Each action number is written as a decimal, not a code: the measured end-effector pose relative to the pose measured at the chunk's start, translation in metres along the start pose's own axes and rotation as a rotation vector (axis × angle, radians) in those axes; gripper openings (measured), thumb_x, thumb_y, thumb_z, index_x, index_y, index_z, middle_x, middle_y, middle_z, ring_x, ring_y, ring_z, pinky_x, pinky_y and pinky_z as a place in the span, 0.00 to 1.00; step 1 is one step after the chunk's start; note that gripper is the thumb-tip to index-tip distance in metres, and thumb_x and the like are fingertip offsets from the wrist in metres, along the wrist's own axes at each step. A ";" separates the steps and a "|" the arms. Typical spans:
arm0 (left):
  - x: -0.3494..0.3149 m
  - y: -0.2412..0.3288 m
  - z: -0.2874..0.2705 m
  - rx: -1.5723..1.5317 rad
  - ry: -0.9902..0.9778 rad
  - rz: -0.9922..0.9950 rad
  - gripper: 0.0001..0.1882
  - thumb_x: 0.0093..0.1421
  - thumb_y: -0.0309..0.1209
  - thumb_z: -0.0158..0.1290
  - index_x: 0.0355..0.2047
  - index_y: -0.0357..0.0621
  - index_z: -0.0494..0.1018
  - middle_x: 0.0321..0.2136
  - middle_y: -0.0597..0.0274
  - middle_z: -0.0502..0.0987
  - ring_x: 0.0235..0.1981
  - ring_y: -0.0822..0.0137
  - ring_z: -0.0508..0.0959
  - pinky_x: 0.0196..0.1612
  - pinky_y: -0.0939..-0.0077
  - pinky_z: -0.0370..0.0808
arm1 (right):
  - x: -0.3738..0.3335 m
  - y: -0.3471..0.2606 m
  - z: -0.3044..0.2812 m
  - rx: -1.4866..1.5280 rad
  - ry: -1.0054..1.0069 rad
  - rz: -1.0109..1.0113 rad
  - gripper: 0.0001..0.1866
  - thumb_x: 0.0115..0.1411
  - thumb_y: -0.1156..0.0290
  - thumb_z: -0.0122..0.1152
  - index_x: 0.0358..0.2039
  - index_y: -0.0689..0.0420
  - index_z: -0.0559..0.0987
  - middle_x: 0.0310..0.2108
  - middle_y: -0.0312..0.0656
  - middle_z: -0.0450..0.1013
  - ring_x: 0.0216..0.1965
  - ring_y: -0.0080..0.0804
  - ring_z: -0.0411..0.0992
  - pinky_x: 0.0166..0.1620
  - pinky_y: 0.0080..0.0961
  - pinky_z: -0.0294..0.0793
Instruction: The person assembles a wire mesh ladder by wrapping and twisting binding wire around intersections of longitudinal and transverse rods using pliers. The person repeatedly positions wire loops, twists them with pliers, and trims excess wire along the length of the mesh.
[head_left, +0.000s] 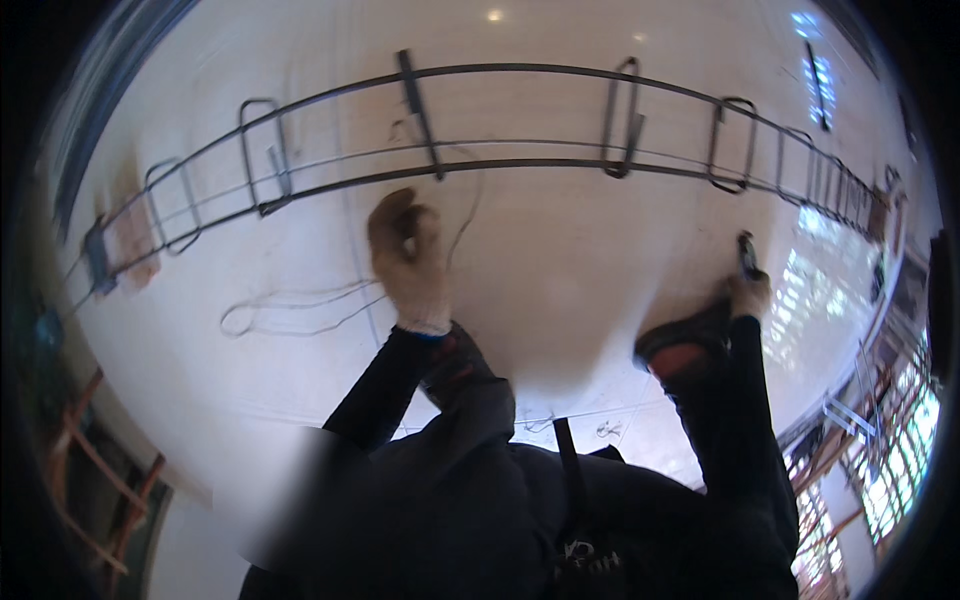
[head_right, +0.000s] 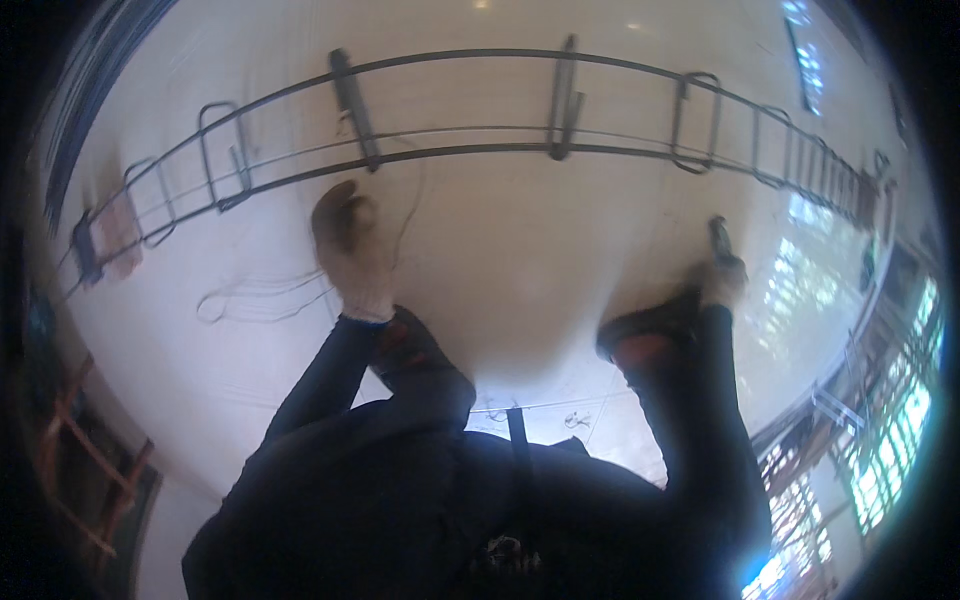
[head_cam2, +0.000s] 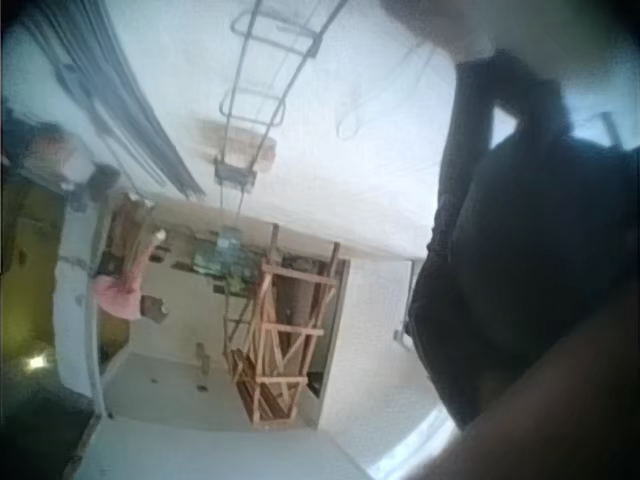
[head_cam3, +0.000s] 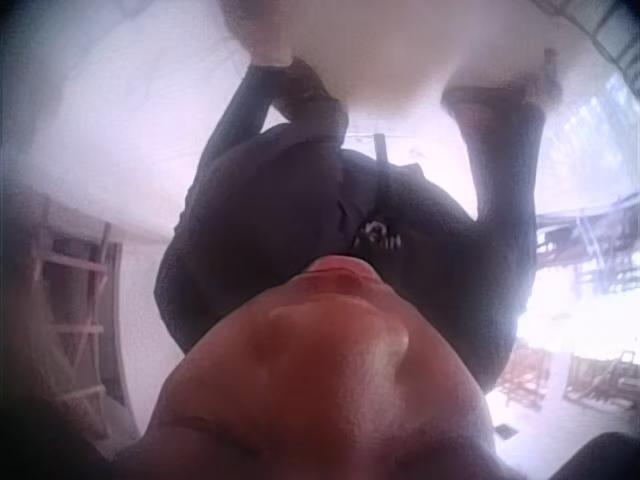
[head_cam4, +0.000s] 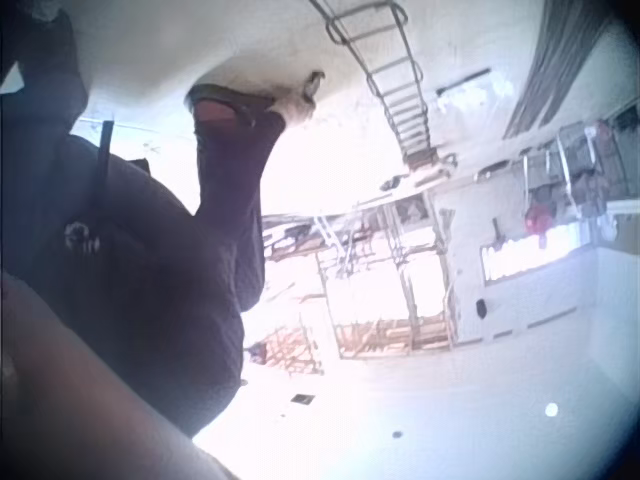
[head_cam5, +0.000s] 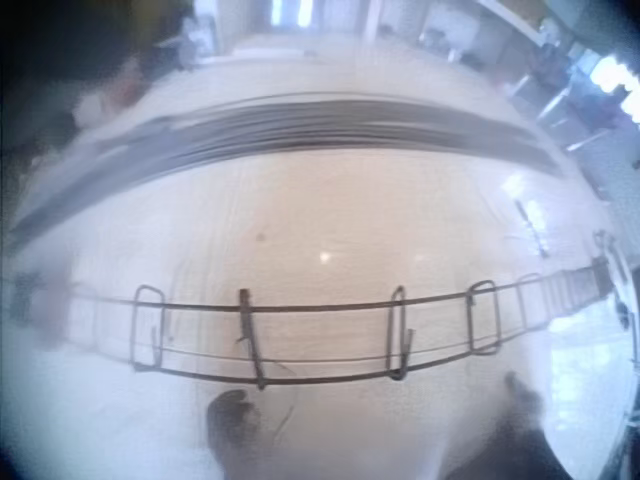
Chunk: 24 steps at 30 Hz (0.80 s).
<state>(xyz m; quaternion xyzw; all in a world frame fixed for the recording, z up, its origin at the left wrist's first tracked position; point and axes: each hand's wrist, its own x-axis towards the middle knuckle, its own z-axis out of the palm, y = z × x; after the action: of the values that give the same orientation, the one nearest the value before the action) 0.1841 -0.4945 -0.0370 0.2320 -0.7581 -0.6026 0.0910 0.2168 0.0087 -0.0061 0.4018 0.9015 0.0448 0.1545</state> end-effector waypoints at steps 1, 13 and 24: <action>-0.001 -0.004 -0.003 0.027 0.007 0.038 0.18 0.72 0.36 0.59 0.56 0.37 0.77 0.52 0.56 0.81 0.52 0.63 0.79 0.59 0.67 0.75 | 0.006 0.011 0.004 0.024 -0.044 -0.081 0.27 0.52 0.66 0.69 0.54 0.56 0.83 0.49 0.53 0.82 0.52 0.55 0.80 0.57 0.49 0.79; 0.082 0.075 -0.045 0.438 -0.092 0.411 0.13 0.66 0.32 0.66 0.46 0.38 0.82 0.42 0.52 0.85 0.40 0.56 0.85 0.47 0.65 0.82 | 0.004 0.010 -0.002 -0.057 0.186 -0.538 0.08 0.50 0.76 0.65 0.32 0.57 0.77 0.35 0.50 0.75 0.40 0.59 0.76 0.42 0.52 0.75; 0.136 0.094 -0.014 0.512 -0.538 0.076 0.22 0.68 0.48 0.61 0.45 0.39 0.83 0.36 0.55 0.87 0.36 0.59 0.86 0.43 0.63 0.81 | -0.047 -0.046 0.000 0.020 0.263 -0.659 0.12 0.51 0.84 0.61 0.34 0.55 0.85 0.44 0.47 0.76 0.52 0.54 0.74 0.51 0.47 0.77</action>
<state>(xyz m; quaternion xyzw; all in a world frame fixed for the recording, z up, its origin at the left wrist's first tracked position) 0.0484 -0.5537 0.0378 0.0522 -0.8891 -0.4292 -0.1503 0.2137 -0.0565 -0.0044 0.0817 0.9953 0.0349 0.0393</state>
